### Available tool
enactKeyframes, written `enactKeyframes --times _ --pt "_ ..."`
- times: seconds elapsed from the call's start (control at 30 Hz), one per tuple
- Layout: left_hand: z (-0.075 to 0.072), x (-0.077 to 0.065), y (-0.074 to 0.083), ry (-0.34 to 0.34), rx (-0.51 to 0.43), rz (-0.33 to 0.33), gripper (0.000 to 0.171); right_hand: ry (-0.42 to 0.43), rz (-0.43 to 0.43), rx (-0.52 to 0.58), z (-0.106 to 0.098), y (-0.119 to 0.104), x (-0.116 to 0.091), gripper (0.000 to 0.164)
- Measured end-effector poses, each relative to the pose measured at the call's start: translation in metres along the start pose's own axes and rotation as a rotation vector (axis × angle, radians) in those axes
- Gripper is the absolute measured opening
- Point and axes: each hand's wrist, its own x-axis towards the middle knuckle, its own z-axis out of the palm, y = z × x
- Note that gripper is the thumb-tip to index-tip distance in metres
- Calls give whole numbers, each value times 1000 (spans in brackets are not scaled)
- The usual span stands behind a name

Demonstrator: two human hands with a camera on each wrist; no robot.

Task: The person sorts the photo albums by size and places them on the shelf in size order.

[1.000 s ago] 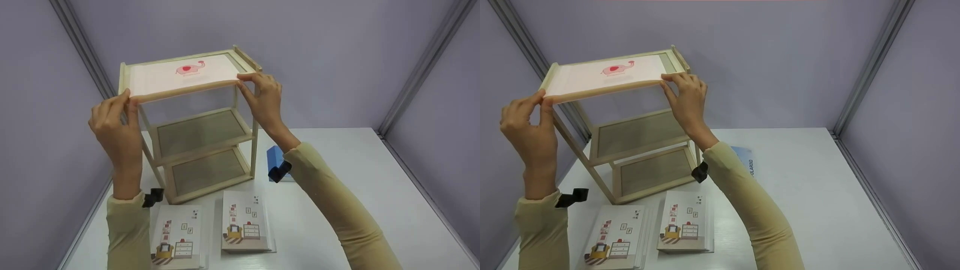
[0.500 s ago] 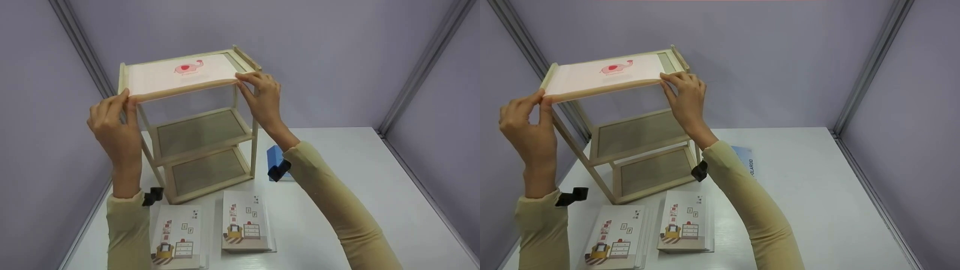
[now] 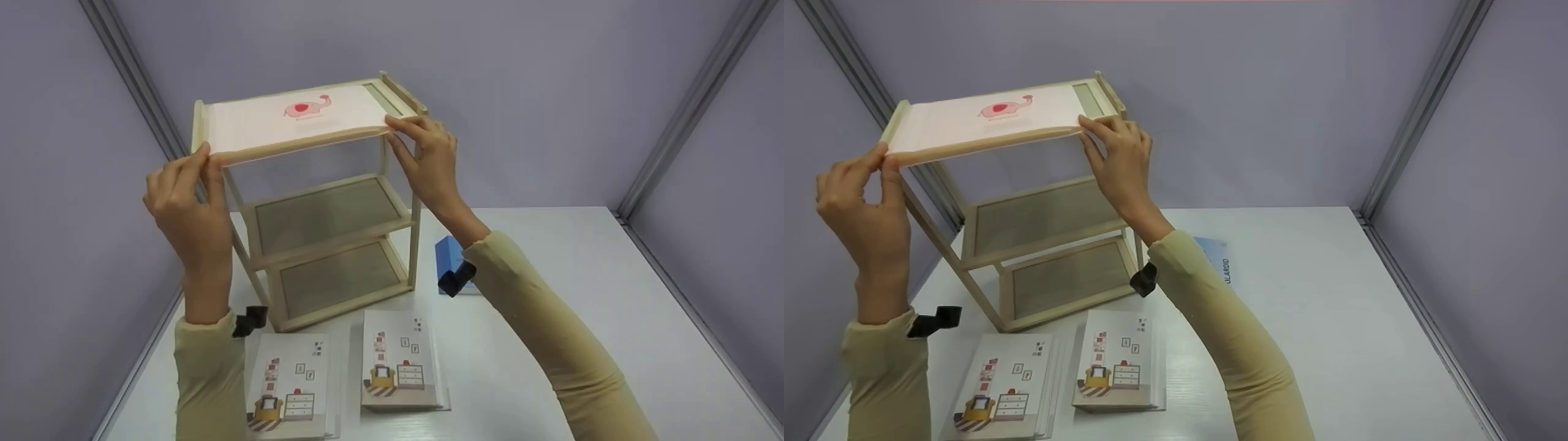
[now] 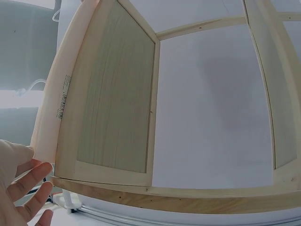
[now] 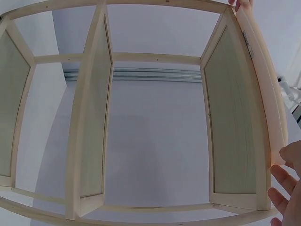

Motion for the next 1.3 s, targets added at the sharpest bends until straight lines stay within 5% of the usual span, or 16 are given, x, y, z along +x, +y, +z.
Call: enactKeyframes --times 0.73,1.3 --pt "-3 -12 -4 -16 -67 17 24 35 -87 164 -4 9 -13 38" --pt "-5 -22 -7 -20 -118 29 26 32 -62 211 -4 17 -29 27"
